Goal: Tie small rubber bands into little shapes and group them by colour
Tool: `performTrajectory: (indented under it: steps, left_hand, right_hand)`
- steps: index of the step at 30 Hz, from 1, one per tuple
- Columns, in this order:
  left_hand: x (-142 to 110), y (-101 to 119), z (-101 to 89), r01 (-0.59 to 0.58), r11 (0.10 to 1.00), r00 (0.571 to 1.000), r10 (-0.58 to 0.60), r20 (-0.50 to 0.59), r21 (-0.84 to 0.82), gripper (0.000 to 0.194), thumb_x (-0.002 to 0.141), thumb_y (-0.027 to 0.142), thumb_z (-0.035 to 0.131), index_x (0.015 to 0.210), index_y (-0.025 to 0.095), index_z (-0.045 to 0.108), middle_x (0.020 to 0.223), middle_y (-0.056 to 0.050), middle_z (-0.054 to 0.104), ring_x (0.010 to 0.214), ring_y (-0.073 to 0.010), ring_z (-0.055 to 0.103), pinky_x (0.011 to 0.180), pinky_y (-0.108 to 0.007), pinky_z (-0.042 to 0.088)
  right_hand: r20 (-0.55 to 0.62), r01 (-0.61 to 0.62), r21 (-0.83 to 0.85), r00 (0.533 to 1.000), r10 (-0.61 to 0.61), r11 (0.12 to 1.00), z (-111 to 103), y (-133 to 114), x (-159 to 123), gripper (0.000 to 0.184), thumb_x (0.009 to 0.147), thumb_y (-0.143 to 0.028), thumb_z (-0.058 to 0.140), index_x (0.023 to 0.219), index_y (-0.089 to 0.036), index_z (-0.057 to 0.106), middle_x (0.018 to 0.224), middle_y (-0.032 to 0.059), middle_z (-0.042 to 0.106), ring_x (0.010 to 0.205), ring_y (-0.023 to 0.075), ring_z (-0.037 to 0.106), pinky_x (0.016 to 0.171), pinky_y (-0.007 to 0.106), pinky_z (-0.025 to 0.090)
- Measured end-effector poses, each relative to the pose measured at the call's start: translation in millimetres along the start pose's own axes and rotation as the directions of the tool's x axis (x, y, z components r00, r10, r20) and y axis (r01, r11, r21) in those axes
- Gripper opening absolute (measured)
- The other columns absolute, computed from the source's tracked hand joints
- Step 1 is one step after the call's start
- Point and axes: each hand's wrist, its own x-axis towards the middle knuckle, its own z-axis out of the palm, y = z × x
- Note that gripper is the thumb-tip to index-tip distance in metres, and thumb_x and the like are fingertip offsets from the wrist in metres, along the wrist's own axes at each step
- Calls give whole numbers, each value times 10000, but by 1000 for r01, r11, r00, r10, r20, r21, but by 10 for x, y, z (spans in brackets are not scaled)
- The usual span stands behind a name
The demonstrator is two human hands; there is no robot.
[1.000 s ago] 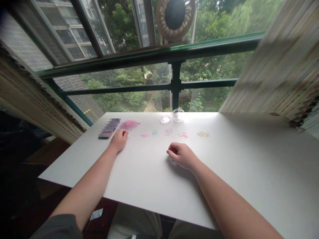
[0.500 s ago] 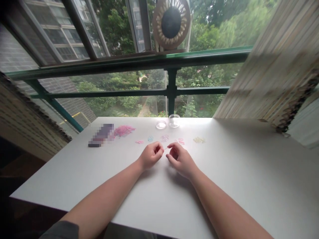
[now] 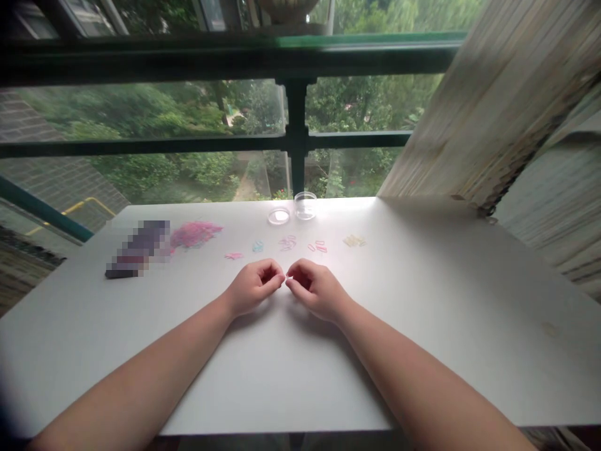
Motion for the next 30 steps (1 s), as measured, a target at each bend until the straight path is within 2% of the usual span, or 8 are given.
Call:
performTrajectory:
  steps: [7,20,30]
  left_hand:
    - [-25,27,2,-7,1000,1000,8,-26,26,186,812,318,539,763,147,594,713,-10,609,624,-101,507,590,-214,398]
    - [-42,2,16,-15,998,1000,16,-15,54,195,796,337,571,773,148,613,692,-11,632,558,-86,501,519,-193,395]
    - [-57,16,21,-17,998,1000,17,9,60,178,788,324,582,769,149,606,685,-7,623,546,-77,495,506,-186,393]
  right_hand:
    - [46,-11,47,999,9,999,-27,27,-14,165,808,-321,577,777,-173,513,599,-31,470,515,86,404,473,214,335]
    - [-36,-11,-2,999,11,1000,-52,24,-11,107,815,-260,538,762,-166,537,639,-12,524,539,91,441,498,216,365]
    - [-39,-2,-54,999,-1,999,-54,30,-2,86,816,-215,518,746,-169,539,637,-13,536,562,97,457,533,221,376]
